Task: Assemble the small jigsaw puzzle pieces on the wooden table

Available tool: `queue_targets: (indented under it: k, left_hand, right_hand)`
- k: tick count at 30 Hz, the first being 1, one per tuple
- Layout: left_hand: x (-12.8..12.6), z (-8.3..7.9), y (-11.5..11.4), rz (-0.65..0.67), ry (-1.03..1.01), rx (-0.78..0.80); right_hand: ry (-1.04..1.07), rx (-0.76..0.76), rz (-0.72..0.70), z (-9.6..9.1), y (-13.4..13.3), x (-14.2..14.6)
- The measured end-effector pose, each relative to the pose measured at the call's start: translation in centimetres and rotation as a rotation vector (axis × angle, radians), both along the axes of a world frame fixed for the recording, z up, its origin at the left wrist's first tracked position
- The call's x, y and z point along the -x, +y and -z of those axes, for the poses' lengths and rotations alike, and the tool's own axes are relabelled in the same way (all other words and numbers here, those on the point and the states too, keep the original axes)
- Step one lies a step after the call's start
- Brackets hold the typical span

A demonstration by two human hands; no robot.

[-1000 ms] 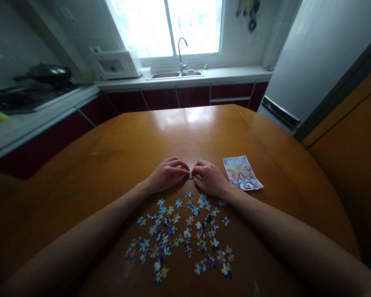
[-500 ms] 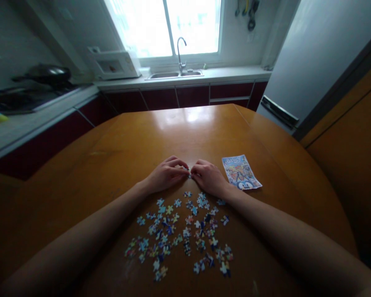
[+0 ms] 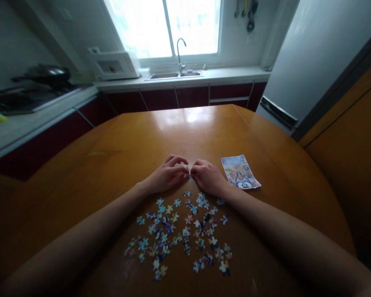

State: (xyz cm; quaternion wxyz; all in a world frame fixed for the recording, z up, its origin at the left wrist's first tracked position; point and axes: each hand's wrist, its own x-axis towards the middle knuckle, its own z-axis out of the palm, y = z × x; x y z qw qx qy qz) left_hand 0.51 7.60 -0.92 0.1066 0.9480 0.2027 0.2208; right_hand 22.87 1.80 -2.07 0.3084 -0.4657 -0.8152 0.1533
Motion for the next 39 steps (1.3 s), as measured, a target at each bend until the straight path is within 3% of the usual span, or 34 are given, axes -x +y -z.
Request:
queue_targets:
  k: [5,21,27,39]
  left_hand:
    - [0.17,0.07,0.39,0.044,-0.034,-0.025]
    - [0.31,0.71,0.87,-0.011,-0.084,-0.036]
    - [0.17,0.56,0.75,-0.002,-0.094,-0.029]
    - [-0.24,0.34,0.57,-0.158,-0.144,0.060]
  right_hand:
    - [0.034,0.003,0.012,-0.04,-0.10,0.12]
    - [0.077,0.019,-0.060,0.17,0.00,0.12]
    - [0.105,0.031,0.006,0.09,-0.19,0.32]
    - [0.147,0.023,0.052,0.07,-0.07,0.40]
